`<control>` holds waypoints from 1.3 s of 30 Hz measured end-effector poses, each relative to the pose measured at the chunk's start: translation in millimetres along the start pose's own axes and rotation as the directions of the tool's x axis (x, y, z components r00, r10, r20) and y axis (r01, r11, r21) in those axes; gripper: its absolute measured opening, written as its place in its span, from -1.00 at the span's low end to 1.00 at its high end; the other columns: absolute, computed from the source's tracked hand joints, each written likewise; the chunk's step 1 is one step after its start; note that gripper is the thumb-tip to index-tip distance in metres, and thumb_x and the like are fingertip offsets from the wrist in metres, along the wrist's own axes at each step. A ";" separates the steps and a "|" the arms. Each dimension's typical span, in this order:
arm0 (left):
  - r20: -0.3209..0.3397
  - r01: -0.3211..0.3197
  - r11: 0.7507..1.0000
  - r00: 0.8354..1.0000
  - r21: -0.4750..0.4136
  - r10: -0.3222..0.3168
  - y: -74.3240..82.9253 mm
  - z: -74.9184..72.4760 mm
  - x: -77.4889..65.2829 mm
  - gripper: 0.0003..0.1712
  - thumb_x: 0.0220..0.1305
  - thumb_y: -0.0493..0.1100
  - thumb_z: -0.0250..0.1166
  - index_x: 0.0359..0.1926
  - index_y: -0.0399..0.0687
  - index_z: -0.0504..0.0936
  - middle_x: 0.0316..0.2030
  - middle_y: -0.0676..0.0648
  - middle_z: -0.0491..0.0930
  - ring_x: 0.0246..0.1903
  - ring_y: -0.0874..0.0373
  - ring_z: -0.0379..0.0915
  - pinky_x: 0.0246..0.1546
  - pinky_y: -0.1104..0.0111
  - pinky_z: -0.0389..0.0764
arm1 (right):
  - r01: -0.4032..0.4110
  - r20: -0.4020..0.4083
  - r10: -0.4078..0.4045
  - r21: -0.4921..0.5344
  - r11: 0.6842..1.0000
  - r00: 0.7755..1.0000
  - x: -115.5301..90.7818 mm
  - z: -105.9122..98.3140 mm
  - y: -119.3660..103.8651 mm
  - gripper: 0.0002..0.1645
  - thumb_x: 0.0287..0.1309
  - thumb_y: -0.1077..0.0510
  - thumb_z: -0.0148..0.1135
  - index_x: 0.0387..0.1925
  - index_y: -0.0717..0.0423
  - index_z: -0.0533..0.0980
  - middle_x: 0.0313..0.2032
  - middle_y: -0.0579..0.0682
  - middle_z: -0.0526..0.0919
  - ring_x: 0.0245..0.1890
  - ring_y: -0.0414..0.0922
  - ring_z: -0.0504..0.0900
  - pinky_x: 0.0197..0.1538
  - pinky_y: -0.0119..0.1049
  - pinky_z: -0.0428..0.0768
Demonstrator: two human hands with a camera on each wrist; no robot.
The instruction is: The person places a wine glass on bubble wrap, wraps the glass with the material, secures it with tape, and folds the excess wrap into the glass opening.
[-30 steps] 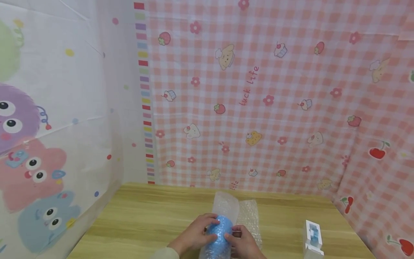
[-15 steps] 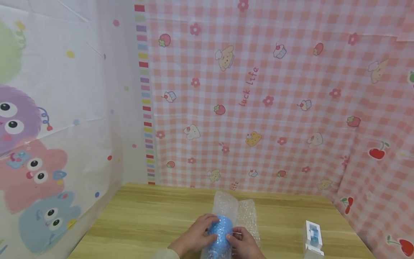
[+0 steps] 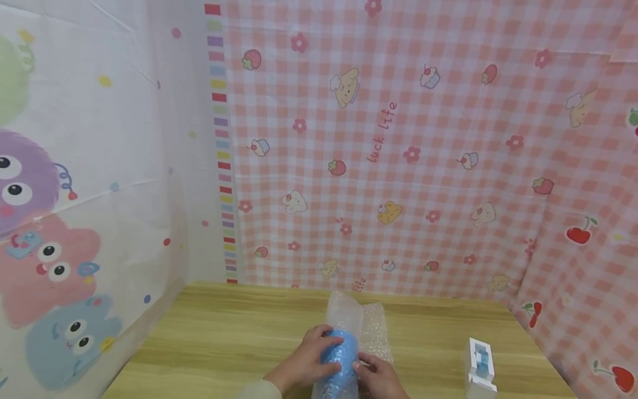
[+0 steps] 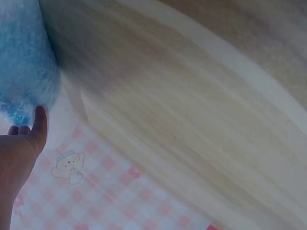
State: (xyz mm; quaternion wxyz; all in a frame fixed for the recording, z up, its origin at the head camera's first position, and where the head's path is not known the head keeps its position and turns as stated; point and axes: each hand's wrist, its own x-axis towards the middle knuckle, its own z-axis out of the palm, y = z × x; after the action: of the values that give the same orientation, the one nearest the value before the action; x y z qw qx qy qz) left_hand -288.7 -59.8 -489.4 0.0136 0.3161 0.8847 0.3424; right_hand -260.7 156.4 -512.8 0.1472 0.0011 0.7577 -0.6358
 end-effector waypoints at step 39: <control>0.015 0.083 0.942 0.996 -0.324 -0.083 -2.5 -0.3 -4.6 -0.42 0.33 -0.17 0.32 0.33 -0.15 0.43 0.39 -0.27 0.21 0.35 -0.34 0.15 0.14 -0.08 0.48 | 0.083 -0.244 -0.104 -0.095 0.992 0.964 -2.5 22.1 -11.4 -0.20 0.25 0.00 0.34 0.20 0.55 0.25 -0.07 0.41 0.49 -0.21 0.12 0.67 -0.25 0.00 0.70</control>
State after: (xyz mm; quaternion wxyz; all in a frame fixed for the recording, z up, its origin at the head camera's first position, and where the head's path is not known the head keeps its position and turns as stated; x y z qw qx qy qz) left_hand -286.4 -64.0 -491.6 0.0803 0.2724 0.8289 0.4821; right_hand -255.6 133.3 -504.6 0.0210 0.0387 0.7956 -0.6043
